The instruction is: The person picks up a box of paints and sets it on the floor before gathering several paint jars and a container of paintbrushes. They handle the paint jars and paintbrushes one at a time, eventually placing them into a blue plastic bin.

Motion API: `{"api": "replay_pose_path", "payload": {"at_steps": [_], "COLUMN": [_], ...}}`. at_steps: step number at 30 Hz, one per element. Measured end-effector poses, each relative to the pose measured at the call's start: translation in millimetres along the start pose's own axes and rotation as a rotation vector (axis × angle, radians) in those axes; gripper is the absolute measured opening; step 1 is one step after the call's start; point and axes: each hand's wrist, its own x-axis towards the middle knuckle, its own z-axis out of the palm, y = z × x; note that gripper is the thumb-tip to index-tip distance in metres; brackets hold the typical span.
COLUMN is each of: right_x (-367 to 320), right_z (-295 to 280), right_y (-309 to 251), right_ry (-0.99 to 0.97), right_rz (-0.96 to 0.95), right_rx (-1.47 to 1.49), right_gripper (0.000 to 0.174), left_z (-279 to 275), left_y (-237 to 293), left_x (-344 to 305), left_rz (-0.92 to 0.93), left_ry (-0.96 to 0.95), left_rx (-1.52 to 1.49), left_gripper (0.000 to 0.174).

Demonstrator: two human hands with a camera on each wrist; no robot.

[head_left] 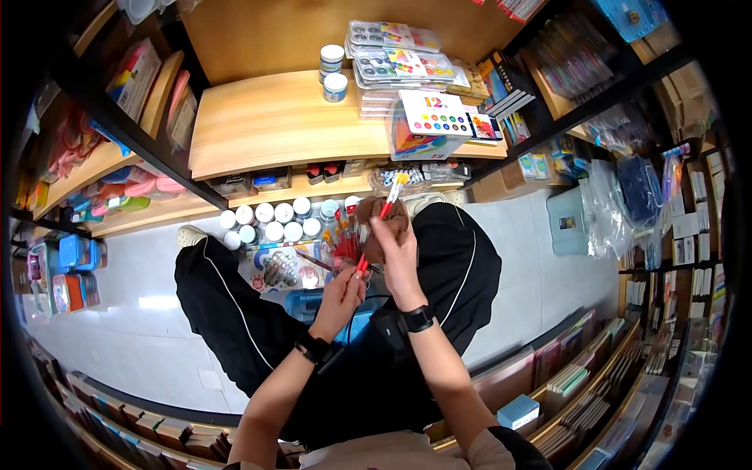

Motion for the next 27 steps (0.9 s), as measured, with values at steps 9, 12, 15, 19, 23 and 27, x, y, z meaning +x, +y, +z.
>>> {"api": "replay_pose_path", "payload": {"at_steps": [9, 12, 15, 19, 23, 27], "right_x": [31, 43, 51, 103, 160, 112], "right_z": [-20, -33, -28, -57, -133, -131], "right_y": [19, 23, 28, 49, 68, 63], "right_ry": [0.143, 0.137, 0.239, 0.366, 0.337, 0.092], "right_rz": [0.154, 0.178, 0.126, 0.016, 0.174, 0.279], "right_rx": [0.127, 0.092, 0.070, -0.052, -0.067, 0.153], "right_gripper": [0.027, 0.032, 0.025, 0.028, 0.021, 0.060], "left_z": [-3, -8, -15, -30, -43, -47], "left_y": [-3, -7, -4, -11, -21, -26], "left_x": [-11, -12, -11, -23, -42, -38], "left_rz": [-0.165, -0.193, -0.238, -0.210, -0.231, -0.314], "left_ry": [-0.102, -0.142, -0.131, -0.143, -0.137, -0.074], "left_rx": [-0.206, -0.208, -0.191, -0.055, -0.073, -0.239], "left_gripper": [0.022, 0.022, 0.023, 0.025, 0.027, 0.027]}}
